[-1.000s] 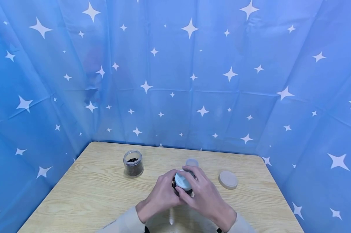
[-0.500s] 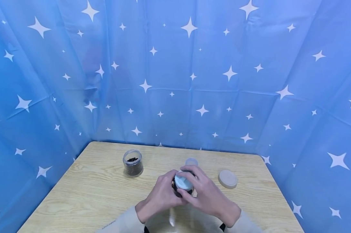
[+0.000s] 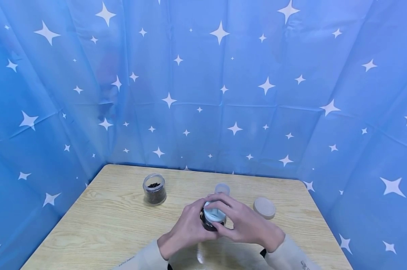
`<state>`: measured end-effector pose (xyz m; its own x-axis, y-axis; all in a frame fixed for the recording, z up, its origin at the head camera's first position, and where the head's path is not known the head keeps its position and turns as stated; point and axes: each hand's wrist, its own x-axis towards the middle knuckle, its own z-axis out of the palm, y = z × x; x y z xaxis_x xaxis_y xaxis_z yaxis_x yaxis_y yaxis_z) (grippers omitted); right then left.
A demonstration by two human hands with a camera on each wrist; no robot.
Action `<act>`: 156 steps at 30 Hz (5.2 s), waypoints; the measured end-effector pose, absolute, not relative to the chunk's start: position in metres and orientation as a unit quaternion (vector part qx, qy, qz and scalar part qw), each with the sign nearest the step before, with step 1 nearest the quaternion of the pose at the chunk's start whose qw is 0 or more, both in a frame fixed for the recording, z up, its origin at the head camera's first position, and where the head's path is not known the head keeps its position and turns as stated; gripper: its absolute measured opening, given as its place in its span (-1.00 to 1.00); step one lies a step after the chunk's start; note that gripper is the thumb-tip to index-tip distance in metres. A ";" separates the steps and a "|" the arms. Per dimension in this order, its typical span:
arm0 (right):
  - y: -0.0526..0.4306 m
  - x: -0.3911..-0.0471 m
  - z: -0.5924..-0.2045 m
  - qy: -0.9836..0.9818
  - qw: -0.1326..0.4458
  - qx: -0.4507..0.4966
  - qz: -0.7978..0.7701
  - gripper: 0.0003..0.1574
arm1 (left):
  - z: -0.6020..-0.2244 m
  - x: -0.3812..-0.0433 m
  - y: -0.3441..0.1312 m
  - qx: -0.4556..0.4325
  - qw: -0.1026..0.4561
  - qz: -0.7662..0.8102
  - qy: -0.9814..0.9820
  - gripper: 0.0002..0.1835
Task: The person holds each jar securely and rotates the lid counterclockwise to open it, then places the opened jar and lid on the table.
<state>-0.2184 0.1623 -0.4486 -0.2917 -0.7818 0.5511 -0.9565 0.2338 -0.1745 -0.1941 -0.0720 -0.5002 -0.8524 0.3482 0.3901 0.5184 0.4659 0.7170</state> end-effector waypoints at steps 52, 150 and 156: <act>0.134 -0.184 -0.467 -0.839 0.299 0.379 0.249 -0.29 | -0.502 -0.196 -0.075 -0.248 0.102 -0.435 -0.860 -0.27; 0.140 -0.177 -0.451 -0.844 0.300 0.409 0.175 -0.26 | -0.503 -0.195 -0.076 -0.269 0.100 -0.448 -0.846 -0.21; 0.139 -0.178 -0.455 -0.839 0.313 0.411 0.169 -0.27 | -0.503 -0.195 -0.077 -0.264 0.083 -0.458 -0.845 -0.25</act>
<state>-0.1779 0.1390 -0.4550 -0.4663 -0.5832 0.6651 -0.7955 0.6054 -0.0269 -0.1950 -0.0767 -0.5033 -0.8465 0.3710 0.3818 0.5225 0.4411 0.7297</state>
